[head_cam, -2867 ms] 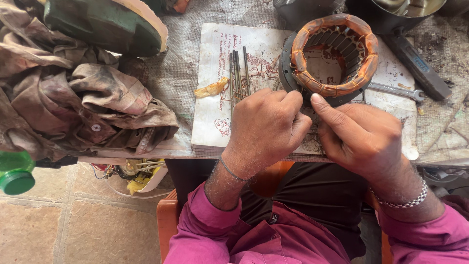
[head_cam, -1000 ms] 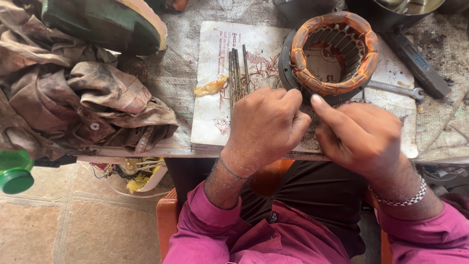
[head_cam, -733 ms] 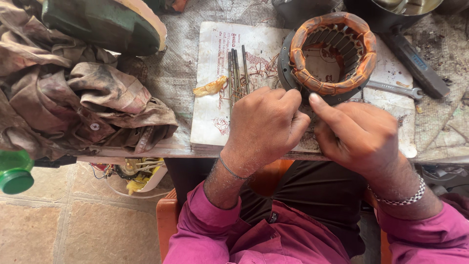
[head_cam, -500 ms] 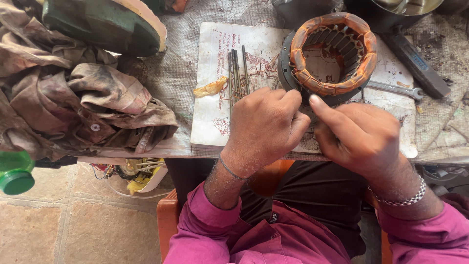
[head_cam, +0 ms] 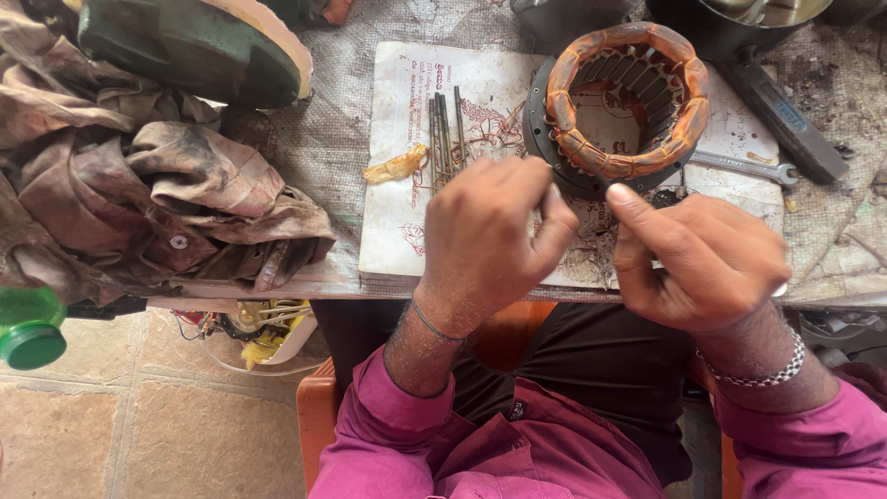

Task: The person sits at a workbench holding an electric motor stator and uses a small flat blade to trim and scrape the orange insulation lining the stator slots, working around the rim slot by slot and pressing the lining down with their fingers as they go.

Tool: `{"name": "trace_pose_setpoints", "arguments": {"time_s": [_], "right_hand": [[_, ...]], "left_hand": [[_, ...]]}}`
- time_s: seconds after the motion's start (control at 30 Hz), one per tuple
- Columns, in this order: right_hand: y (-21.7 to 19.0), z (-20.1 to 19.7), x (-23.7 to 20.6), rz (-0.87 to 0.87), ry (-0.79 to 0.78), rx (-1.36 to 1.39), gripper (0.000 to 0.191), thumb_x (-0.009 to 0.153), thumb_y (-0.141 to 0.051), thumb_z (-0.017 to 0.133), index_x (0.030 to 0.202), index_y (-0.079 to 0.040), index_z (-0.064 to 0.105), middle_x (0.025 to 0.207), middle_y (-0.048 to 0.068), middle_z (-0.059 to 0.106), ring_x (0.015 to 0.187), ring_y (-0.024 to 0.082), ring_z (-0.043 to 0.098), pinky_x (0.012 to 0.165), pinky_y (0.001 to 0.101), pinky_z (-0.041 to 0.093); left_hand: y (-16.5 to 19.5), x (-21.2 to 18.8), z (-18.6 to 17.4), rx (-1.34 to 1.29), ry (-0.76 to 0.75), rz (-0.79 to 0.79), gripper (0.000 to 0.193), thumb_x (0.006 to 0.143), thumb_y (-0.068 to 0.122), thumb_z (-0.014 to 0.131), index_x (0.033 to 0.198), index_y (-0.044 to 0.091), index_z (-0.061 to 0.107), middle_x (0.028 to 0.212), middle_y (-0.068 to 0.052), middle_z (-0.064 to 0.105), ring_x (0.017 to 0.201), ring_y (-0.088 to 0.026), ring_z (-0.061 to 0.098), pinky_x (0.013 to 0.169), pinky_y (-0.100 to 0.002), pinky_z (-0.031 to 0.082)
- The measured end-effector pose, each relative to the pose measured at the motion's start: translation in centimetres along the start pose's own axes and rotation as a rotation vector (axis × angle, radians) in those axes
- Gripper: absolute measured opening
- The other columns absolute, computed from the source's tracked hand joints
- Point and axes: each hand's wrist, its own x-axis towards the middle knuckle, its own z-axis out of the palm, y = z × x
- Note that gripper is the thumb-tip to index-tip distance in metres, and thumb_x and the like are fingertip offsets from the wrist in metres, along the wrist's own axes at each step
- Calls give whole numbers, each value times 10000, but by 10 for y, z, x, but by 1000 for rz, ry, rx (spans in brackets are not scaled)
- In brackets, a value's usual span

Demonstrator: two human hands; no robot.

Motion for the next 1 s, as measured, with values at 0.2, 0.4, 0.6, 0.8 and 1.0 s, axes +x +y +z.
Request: {"name": "trace_pose_setpoints", "arguments": {"time_s": [0.2,0.4,0.6,0.8,1.0], "right_hand": [[1,0,-7,58,53,-9,298,948,108,725,1229,9,728,747,114,590,646,246,596,569,330,473],[0,-1,-7,74,36,-19,306,962,99,719,1252,0,714,745,116,582,603,238,596,578,336,472],[-1,0,-5,73,32,-17,305,961,94,721,1249,-8,713,737,116,580,608,241,588,571,334,467],[-1,0,-5,75,29,-26,308,946,97,725,1234,-13,728,720,108,582,622,242,583,560,336,464],[0,0,-6,69,29,-27,304,954,89,727,1239,-19,723,735,111,589,638,244,590,568,328,466]], "left_hand": [[2,0,0,12,166,-90,169,997,96,661,1148,27,693,977,-108,635,929,-293,626,836,-418,510],[-1,-3,1,-7,214,-99,408,990,40,664,1397,50,625,1122,-107,611,969,-244,611,888,-372,516],[-3,-5,1,6,193,-89,411,1000,22,643,1407,62,608,1213,-109,607,991,-248,594,912,-377,511],[-6,-5,2,8,272,-89,227,1088,97,656,1315,81,647,1099,-90,633,943,-207,592,837,-335,493],[-7,-10,0,-181,497,-307,261,1025,24,685,1281,71,677,853,8,580,715,-97,513,678,-256,441]]}}
